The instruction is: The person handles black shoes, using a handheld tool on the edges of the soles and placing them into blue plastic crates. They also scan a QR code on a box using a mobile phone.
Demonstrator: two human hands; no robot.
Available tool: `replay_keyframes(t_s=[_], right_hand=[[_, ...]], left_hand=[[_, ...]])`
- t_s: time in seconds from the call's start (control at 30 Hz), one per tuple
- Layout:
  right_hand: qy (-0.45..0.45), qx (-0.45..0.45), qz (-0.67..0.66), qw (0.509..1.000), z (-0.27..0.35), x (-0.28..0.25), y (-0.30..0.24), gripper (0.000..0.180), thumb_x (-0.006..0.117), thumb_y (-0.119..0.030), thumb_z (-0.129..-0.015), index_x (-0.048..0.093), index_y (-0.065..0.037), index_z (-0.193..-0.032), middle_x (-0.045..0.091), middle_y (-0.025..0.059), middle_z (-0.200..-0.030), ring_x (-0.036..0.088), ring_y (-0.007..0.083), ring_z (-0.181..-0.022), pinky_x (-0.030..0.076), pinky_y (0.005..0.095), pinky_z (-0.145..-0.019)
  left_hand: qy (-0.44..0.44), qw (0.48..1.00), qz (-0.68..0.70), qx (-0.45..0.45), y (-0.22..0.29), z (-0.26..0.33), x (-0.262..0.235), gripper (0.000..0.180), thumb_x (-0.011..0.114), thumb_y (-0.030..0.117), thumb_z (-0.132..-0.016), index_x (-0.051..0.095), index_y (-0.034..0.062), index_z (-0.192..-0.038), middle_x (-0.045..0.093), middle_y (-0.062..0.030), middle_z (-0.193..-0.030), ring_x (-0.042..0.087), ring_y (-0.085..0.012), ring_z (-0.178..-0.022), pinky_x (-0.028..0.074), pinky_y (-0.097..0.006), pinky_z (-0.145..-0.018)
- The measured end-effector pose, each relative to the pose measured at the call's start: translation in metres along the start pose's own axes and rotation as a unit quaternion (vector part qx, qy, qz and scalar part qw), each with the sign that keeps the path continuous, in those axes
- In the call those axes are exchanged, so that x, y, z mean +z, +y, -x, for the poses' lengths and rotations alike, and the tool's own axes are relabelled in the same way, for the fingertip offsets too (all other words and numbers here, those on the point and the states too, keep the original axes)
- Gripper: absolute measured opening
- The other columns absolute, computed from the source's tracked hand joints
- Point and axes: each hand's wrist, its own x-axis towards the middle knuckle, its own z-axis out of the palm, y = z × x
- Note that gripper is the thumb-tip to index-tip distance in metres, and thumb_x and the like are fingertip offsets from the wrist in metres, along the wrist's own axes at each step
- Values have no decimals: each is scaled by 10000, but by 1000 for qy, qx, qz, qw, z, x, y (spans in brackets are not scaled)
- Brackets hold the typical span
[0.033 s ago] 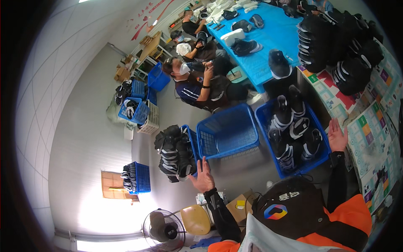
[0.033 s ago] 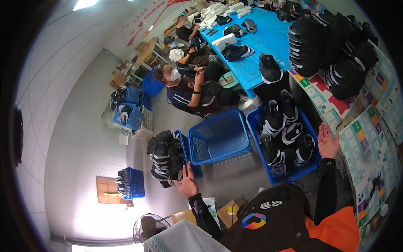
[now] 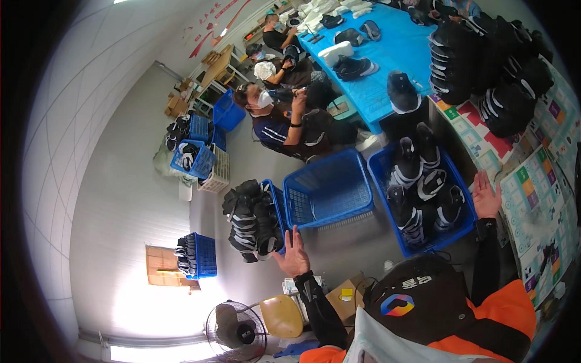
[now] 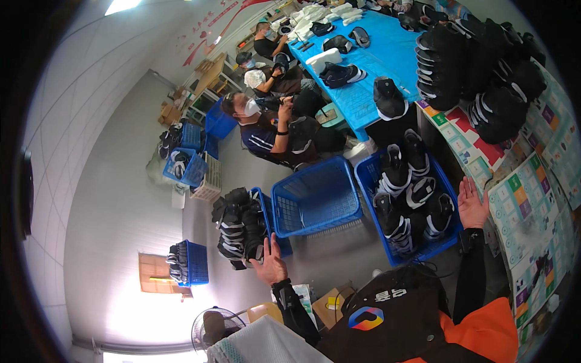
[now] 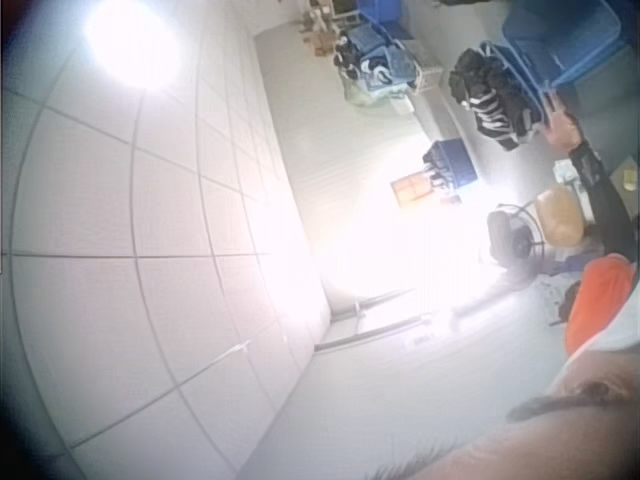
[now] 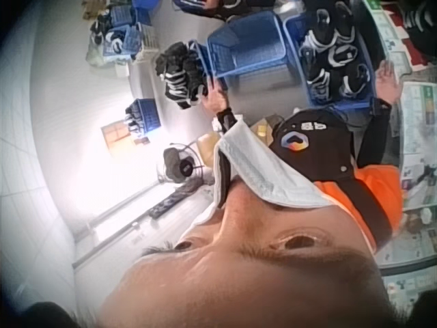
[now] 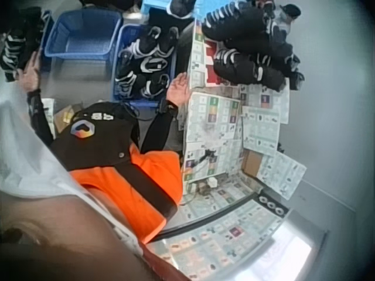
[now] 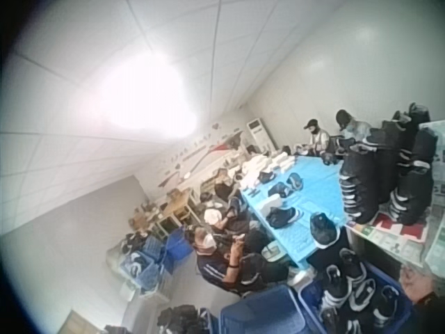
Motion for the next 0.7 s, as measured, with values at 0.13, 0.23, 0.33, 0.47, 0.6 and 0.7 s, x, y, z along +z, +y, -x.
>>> replay_keyframes(t_s=[0.13, 0.23, 0.33, 0.47, 0.6, 0.7], right_hand=[[30, 22, 33, 999, -5, -14, -6, 621, 497, -428, -1012, 416, -33, -1484, 554, 114, -1427, 547, 241, -1266, 480, 316, -907], [68, 33, 34, 997, -4, -16, -4, 562, 504, -413, -1013, 493, -29, -1424, 635, 111, -1314, 612, 241, -1154, 486, 321, -850], [115, 36, 29, 992, -1, -24, -4, 504, 506, -384, -1014, 554, -18, -1356, 680, 116, -1224, 643, 246, -1075, 487, 324, -811], [134, 37, 46, 989, 1, -39, -3, 429, 516, -324, -1001, 597, -21, -1294, 705, 109, -1157, 645, 229, -998, 477, 316, -776], [151, 43, 45, 987, 0, -39, 2, 401, 510, -311, -1000, 615, -15, -1250, 707, 110, -1125, 639, 227, -965, 476, 321, -763], [116, 61, 36, 991, 1, -36, 4, 431, 482, -339, -1015, 614, -5, -1253, 712, 125, -1127, 649, 248, -1005, 480, 328, -785]], left_hand=[[4, 999, -37, -4, -4, 3, -12, 936, 470, 676, -932, 92, 133, -1594, 45, -132, -1669, 298, -372, -1460, 502, -566, -1004], [9, 999, -53, -7, -5, 4, -21, 905, 536, 604, -947, 148, 93, -1584, 79, -141, -1664, 330, -380, -1440, 511, -553, -997], [38, 997, -68, -14, -11, 4, -24, 874, 514, 629, -946, 201, 108, -1574, 163, -136, -1647, 385, -362, -1400, 529, -539, -969], [42, 997, -69, -22, -15, 2, -27, 870, 495, 647, -945, 204, 122, -1575, 171, -132, -1645, 397, -359, -1392, 534, -539, -958], [50, 996, -76, -22, -15, 2, -30, 858, 480, 651, -950, 214, 122, -1572, 185, -126, -1642, 406, -350, -1387, 542, -537, -944], [57, 995, -83, -20, -16, 2, -32, 851, 477, 649, -953, 218, 124, -1570, 203, -123, -1637, 417, -344, -1377, 550, -530, -933]])
